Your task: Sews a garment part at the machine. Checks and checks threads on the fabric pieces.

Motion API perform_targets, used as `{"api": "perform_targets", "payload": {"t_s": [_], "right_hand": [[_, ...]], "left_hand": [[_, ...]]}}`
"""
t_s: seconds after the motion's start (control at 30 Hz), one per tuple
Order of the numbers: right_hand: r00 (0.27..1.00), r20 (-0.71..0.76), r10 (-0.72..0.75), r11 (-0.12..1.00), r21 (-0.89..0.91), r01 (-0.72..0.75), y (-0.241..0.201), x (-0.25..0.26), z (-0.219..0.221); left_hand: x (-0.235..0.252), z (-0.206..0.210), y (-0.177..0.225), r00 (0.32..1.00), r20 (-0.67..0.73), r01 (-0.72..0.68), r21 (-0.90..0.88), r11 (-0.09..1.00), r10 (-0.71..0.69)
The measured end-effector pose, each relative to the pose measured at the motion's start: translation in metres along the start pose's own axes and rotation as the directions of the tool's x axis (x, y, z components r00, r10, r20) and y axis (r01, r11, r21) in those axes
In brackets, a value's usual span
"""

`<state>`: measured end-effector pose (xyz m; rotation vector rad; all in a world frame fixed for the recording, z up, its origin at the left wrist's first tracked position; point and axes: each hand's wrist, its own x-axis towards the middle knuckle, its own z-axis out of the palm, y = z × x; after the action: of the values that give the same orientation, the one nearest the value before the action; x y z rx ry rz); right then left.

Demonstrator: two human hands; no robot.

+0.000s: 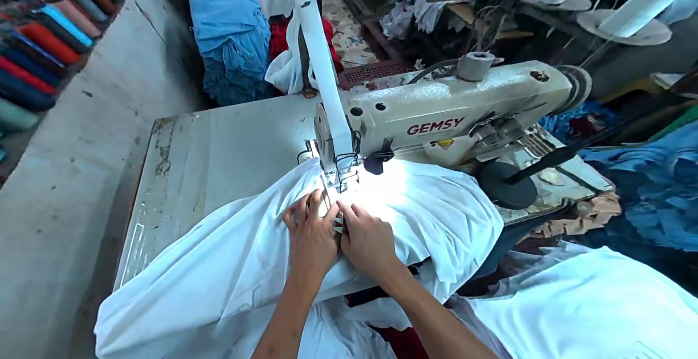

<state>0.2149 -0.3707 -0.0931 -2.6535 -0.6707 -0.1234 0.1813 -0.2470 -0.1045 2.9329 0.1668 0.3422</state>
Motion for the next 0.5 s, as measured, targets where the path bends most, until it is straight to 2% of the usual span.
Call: {"api": "perform_targets", "payload": {"t_s": [0.1, 0.2, 0.5], "right_hand": [[0.999, 0.024, -0.024, 0.998, -0.049, 0.025, 0.002, 0.008, -0.001], [0.997, -0.030, -0.078, 0.994, -0.075, 0.076, 0.008, 0.012, 0.005], [0.973, -0.097, -0.208, 0.977, -0.071, 0.202, 0.021, 0.018, 0.013]], "left_hand": [[0.004, -0.001, -0.002, 0.999, 0.045, 0.006, -0.003, 1.000, -0.005], [0.006, -0.003, -0.002, 0.998, 0.058, 0.007, -0.008, 1.000, -0.007], [0.010, -0.001, -0.014, 0.998, 0.000, -0.062, -0.051, 0.997, 0.062]]}}
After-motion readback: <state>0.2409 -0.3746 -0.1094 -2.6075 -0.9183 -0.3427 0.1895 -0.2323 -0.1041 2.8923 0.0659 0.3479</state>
